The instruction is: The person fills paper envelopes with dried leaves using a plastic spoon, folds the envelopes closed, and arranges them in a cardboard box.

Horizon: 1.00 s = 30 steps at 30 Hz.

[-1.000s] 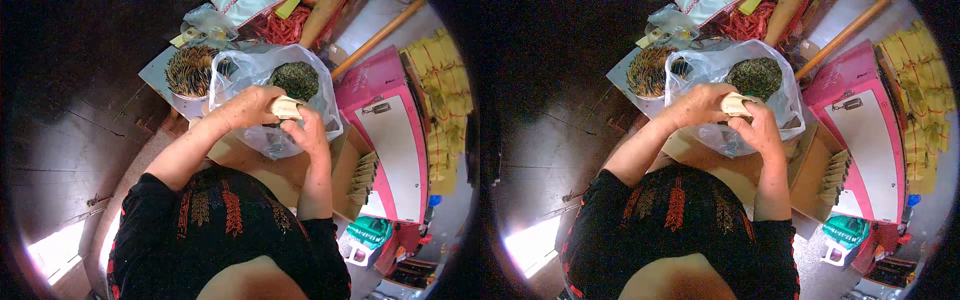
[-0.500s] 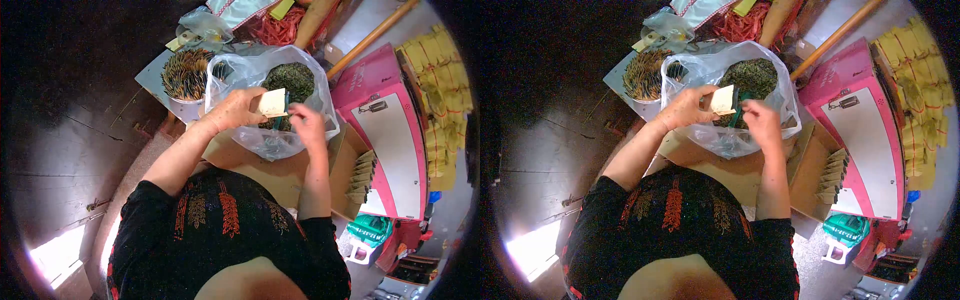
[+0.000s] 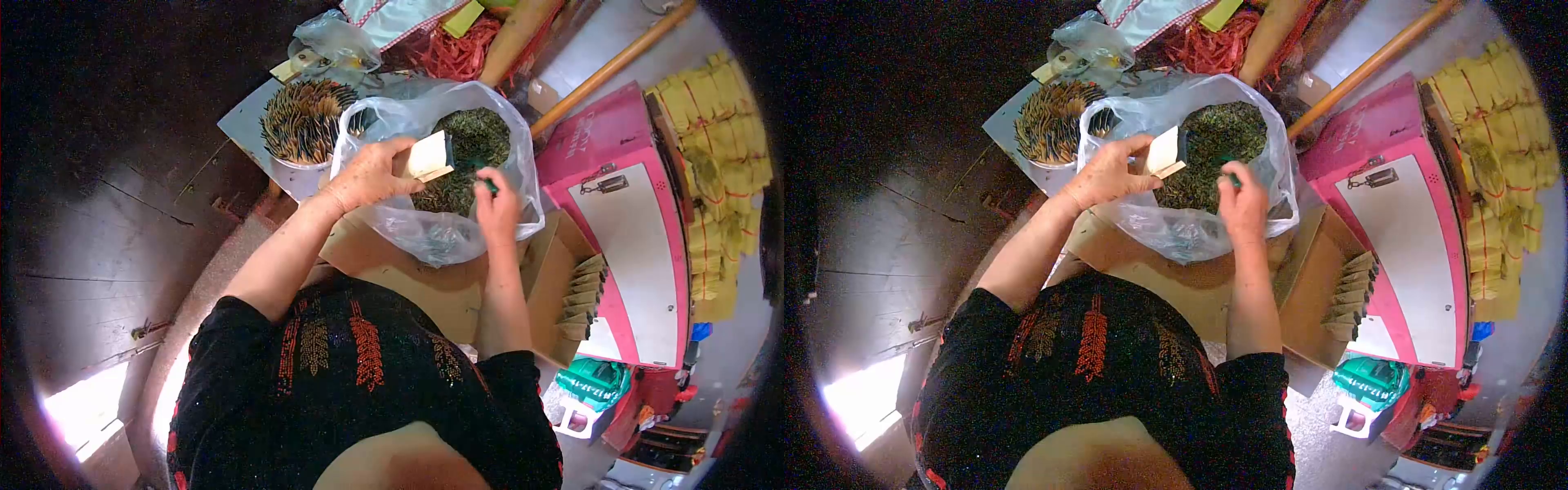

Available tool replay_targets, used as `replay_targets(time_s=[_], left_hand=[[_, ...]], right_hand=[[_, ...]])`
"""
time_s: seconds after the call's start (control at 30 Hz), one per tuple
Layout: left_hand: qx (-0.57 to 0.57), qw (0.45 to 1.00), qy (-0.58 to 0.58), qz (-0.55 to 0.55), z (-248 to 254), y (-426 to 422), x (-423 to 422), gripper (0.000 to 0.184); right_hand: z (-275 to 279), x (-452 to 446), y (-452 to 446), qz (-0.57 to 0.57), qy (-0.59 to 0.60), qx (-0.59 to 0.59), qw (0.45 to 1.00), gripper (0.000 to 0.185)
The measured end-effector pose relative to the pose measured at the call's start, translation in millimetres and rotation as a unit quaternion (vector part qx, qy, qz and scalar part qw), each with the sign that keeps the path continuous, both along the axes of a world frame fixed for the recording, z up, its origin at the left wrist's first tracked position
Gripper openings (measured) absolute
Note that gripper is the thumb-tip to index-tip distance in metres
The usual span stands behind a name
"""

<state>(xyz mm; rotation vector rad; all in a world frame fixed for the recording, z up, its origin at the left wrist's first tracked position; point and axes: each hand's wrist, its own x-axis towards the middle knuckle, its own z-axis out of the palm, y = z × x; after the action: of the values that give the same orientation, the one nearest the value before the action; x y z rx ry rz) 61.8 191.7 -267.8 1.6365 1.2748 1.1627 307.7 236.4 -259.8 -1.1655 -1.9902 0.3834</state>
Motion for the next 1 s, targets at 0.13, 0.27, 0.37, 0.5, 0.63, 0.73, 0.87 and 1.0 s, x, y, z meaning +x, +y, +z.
replay_targets(time_s=[0.13, 0.27, 0.37, 0.5, 0.63, 0.73, 0.87, 1.0], left_hand=[[-0.017, 1.000, 0.010, -0.003, 3.9, -2.3, -2.0, 0.060], [-0.029, 0.999, -0.013, -0.004, 5.3, -4.2, -3.8, 0.060], [-0.014, 0.999, 0.026, 0.012, 3.7, -2.0, -2.0, 0.059], [-0.020, 0.998, 0.062, 0.006, 10.9, 3.9, 7.7, 0.060], [-0.023, 0.994, 0.111, 0.003, 11.9, 11.1, 15.0, 0.060], [0.020, 0.995, 0.098, 0.023, -1.8, 15.3, 16.6, 0.057], [0.015, 0.996, 0.088, 0.021, -4.1, 18.3, 18.0, 0.045], [-0.027, 0.991, 0.134, 0.005, 3.3, 21.0, 19.4, 0.042]], right_hand=[[-17.1, 16.7, 29.2, -0.055, 0.192, -0.069, 0.978, 0.015], [-0.5, 18.8, 36.0, -0.103, 0.205, -0.075, 0.970, 0.018], [-6.2, 20.9, 43.6, -0.149, 0.021, 0.053, 0.987, 0.021], [-16.9, -3.1, 39.4, -0.121, 0.078, -0.081, 0.986, 0.024], [-19.4, -18.7, 34.0, -0.111, 0.289, -0.244, 0.919, 0.020], [-22.3, -5.5, 36.8, -0.135, 0.398, -0.278, 0.864, 0.019], [-0.8, 11.3, 33.4, -0.144, 0.455, -0.254, 0.841, 0.020], [15.2, 21.3, 31.1, -0.138, 0.500, -0.209, 0.829, 0.021]])
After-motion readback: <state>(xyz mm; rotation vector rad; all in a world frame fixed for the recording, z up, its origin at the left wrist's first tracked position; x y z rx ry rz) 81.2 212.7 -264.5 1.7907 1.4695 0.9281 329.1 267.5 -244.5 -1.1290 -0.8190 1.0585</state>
